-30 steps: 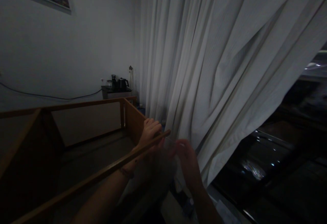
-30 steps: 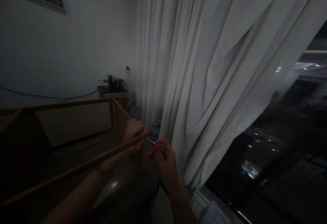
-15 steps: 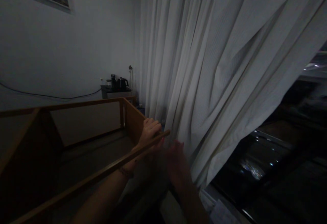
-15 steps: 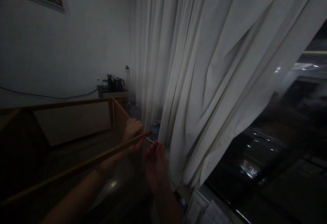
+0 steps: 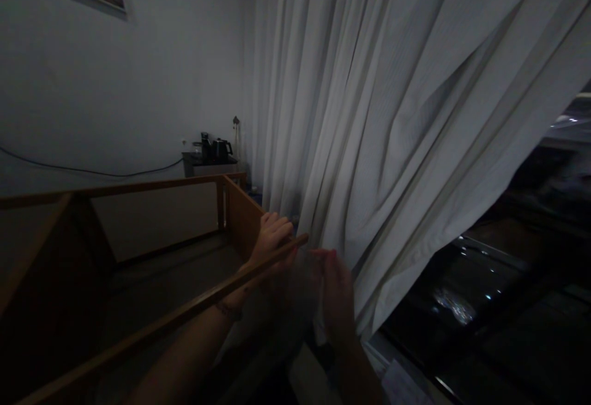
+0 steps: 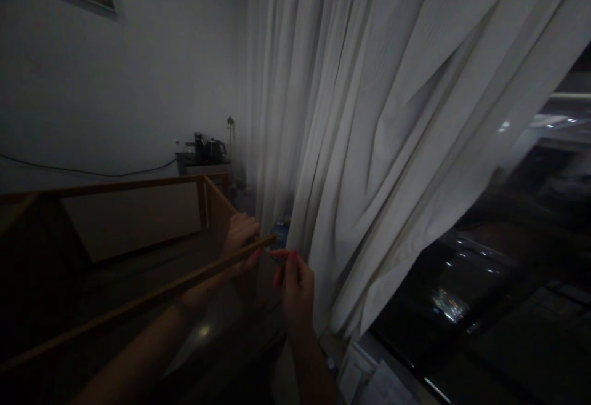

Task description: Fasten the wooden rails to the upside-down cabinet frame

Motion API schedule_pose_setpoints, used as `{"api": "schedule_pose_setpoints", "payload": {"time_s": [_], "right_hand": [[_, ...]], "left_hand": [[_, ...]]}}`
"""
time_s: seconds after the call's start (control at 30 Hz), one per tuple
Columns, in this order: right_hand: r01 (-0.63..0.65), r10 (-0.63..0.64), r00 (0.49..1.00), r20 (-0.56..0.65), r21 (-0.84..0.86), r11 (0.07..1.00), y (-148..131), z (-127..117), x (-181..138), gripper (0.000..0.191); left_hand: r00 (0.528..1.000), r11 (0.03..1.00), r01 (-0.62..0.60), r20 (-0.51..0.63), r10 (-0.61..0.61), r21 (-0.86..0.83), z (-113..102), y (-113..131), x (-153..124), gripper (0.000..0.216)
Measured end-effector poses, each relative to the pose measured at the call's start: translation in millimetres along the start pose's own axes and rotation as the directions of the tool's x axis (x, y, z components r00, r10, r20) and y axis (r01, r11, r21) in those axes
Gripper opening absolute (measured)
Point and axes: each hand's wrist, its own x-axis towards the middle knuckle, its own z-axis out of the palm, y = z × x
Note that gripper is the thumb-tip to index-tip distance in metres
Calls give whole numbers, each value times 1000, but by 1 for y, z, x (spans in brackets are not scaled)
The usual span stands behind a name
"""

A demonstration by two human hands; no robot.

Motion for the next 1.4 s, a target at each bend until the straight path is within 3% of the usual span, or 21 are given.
{"api": "schedule_pose_setpoints", "payload": {"time_s": [0.13,0.27,0.43,0.7,0.83,0.93,1.07,1.17,1.27,1.4], "right_hand": [[143,-114,979,168,-175,974,-5,-17,5,46],[360,-258,903,343,-282,889,-6,-26,2,35],[359,-259,877,405,-194,913,-9,-19,-6,27],[369,-300,913,276,-244,897,9,-12,-9,29],[250,-227,960,166,-138,958,18,-11,-7,34],[159,-153,981,118,-44,986,17,-10,-4,25],[186,-176,981,82,-136,973,13,-15,-3,19],[386,-362,922,135,-269,882,13,-23,0,17],[631,-573,776,264,-326,704,14,-31,5,25],[770,-678,636,368,-352,531,13,-39,14,36]], "left_hand": [[999,999,35,38,-34,-10,-3,1,0,22],[999,1000,26,34,-26,-16,-1,0,0,21],[999,1000,-19,-47,20,14,4,-3,-1,19],[1000,1000,14,-8,-14,11,2,-2,0,22],[1000,1000,12,5,-12,23,-1,0,0,24],[999,1000,13,47,-13,14,-4,2,1,23],[999,1000,10,33,-10,5,-5,3,1,22],[999,1000,22,35,-22,3,-5,4,1,21],[997,1000,18,70,-18,-3,-7,4,2,21],[995,1000,9,100,-10,6,-8,2,2,23]]}}
